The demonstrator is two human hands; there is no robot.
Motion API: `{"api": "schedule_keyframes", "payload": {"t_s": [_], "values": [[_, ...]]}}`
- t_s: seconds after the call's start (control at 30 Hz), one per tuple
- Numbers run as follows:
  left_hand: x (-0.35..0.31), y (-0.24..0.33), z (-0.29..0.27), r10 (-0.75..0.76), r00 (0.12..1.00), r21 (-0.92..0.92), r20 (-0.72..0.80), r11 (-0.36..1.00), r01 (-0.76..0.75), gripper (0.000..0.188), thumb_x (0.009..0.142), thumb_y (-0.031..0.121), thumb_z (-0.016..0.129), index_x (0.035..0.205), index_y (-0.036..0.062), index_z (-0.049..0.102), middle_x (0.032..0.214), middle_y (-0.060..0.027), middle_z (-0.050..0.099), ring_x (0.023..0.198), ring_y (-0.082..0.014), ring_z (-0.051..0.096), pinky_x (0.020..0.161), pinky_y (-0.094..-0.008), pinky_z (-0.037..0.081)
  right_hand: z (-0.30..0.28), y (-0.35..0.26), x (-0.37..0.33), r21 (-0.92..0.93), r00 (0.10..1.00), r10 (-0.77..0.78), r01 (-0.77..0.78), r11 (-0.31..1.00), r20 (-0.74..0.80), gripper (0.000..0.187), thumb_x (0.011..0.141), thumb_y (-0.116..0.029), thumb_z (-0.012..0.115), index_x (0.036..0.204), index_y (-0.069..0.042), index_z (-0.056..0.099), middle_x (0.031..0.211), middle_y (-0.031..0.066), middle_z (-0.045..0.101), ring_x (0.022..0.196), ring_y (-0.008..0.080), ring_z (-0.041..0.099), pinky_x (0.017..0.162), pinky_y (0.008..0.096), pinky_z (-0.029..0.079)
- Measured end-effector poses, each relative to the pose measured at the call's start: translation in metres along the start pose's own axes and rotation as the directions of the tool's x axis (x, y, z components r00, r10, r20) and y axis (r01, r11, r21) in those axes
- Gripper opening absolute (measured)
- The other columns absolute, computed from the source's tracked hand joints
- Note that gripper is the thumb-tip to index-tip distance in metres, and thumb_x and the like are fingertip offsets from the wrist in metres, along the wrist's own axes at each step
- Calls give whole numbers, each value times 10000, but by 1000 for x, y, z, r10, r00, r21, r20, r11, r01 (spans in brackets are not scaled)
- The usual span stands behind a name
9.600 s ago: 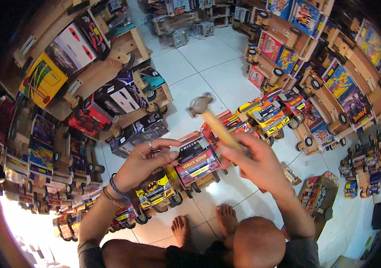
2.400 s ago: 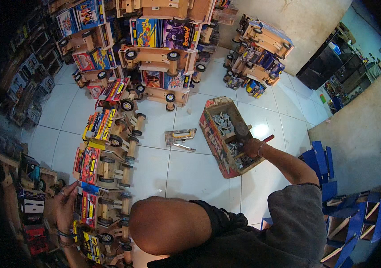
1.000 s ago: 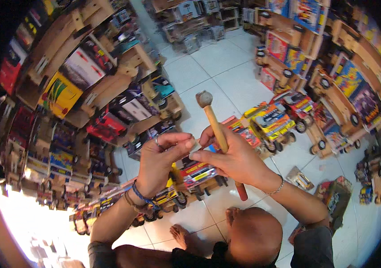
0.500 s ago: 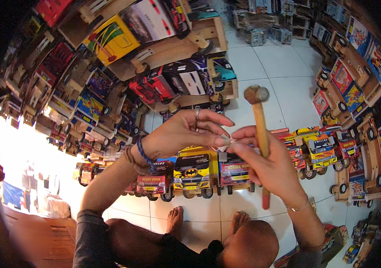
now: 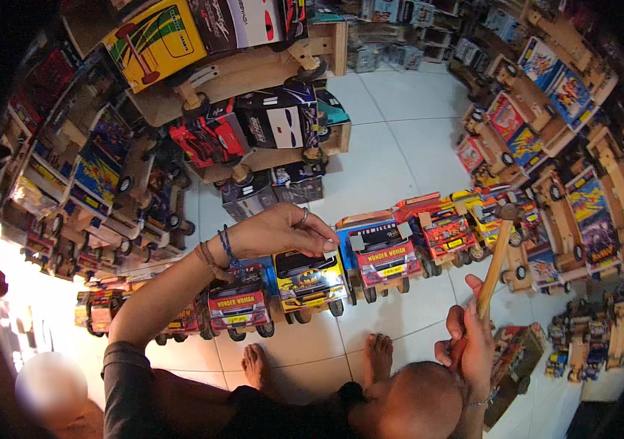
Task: The person sits on the floor and uses a hammer to drive nails into the wheels of several toy trucks. They repeatedly pick up nails from a box, position them on the toy wheels, and strike them with the hammer.
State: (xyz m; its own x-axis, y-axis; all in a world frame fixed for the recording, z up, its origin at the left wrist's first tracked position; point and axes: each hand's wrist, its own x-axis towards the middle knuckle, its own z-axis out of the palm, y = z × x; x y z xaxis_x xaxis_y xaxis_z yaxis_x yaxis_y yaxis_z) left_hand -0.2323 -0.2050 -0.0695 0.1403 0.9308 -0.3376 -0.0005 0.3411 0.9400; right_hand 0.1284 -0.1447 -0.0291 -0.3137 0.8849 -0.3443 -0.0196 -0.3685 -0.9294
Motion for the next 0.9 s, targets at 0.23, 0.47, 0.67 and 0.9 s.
{"api": "schedule_keyframes", "payload": {"t_s": [0.23,0.47,0.67,0.9], "values": [[10,-17,-13,3,995,27,104,1000,-6,358,957,222,738,1220,-17,693,1058,-52,720,907,-81,678,841,-221,582,21,-30,-42,-273,957,-258,215,938,-133,485,1097,-433,437,1516,-188,445,684,-63,321,480,21,208,347,188,244],[19,-34,-16,124,989,219,74,966,-138,296,945,207,737,1150,-6,744,957,-56,749,814,-83,683,762,-225,593,32,4,-54,-368,980,-158,105,924,-117,264,1110,-298,434,1318,-150,503,658,-36,416,476,57,343,387,238,295],[22,-35,-12,148,987,186,59,970,-157,266,946,224,733,1141,46,766,880,-44,750,766,-79,677,733,-236,585,17,46,-65,-524,1000,-23,17,852,-5,341,1069,-264,566,1379,-126,531,768,-71,450,661,41,389,579,222,329],[13,-28,-6,108,994,307,13,946,-107,327,961,327,732,1168,76,765,838,21,704,730,-44,591,677,-222,522,15,54,-57,-717,981,-103,192,671,166,519,1039,-213,615,1523,-121,451,962,66,675,808,78,591,713,270,484]]}}
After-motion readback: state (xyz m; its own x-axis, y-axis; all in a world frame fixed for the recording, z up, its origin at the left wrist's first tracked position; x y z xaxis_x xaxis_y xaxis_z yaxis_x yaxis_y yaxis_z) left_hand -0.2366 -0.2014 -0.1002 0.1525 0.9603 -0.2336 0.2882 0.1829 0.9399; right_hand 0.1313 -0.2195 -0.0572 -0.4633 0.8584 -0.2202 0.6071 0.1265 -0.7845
